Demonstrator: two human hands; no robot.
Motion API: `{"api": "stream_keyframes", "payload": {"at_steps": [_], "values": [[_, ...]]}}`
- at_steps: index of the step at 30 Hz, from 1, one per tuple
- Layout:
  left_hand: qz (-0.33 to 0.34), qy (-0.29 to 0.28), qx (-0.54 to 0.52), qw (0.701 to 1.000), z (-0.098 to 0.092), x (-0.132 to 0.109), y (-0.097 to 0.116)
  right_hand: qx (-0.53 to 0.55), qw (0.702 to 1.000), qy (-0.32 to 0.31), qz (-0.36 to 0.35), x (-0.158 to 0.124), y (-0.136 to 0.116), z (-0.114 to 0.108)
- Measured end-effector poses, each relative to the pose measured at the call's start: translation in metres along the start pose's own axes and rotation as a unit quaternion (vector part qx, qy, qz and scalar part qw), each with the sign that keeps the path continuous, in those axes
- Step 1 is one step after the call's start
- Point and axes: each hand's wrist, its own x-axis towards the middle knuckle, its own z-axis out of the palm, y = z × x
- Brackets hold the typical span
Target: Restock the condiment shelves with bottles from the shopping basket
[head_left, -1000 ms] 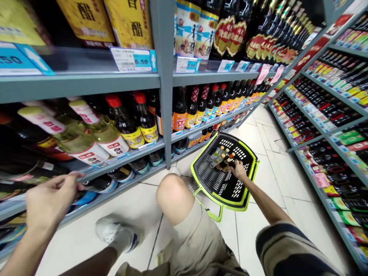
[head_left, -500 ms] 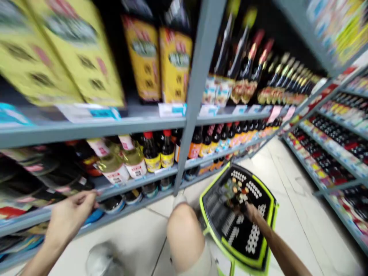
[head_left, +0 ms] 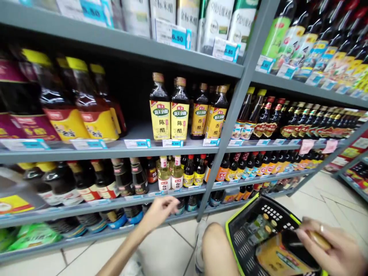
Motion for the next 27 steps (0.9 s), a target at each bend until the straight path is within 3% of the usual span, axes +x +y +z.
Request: {"api": "stream_keyframes", "payload": {"at_steps": [2,5,7,9,13,15,19,22,27], "values": [[0.054,-0.08,-0.07,0.993,0.028,-0.009,0.028,0.073,0.996,0.015,-0.043,0.055,-0.05,0.016],[0.115,-0.161,-0.195,0.961,0.055,-0.024,0.054,0.249,0.966,-0.034,-0.056,0.125,-0.121,0.073],[0.096,-0.164,-0.266,0.945,0.056,-0.034,0.054,0.371,0.925,-0.073,-0.025,0.153,-0.159,0.125],[0.054,-0.116,-0.306,0.943,0.048,-0.045,0.042,0.46,0.881,-0.108,0.024,0.165,-0.188,0.177],[-0.015,0.03,-0.346,0.938,0.027,-0.062,0.016,0.594,0.788,-0.15,0.064,0.152,-0.214,0.256],[-0.051,0.039,-0.373,0.926,0.021,-0.064,0.008,0.638,0.742,-0.179,0.1,0.131,-0.213,0.282],[-0.104,0.06,-0.428,0.896,0.015,-0.057,0.0,0.66,0.666,-0.316,0.146,0.086,-0.205,0.31],[-0.129,0.066,-0.459,0.877,0.016,-0.05,-0.006,0.656,0.652,-0.336,0.177,0.073,-0.203,0.314],[-0.095,0.079,-0.42,0.899,0.021,-0.05,-0.01,0.628,0.69,-0.307,0.187,0.076,-0.201,0.313]]}}
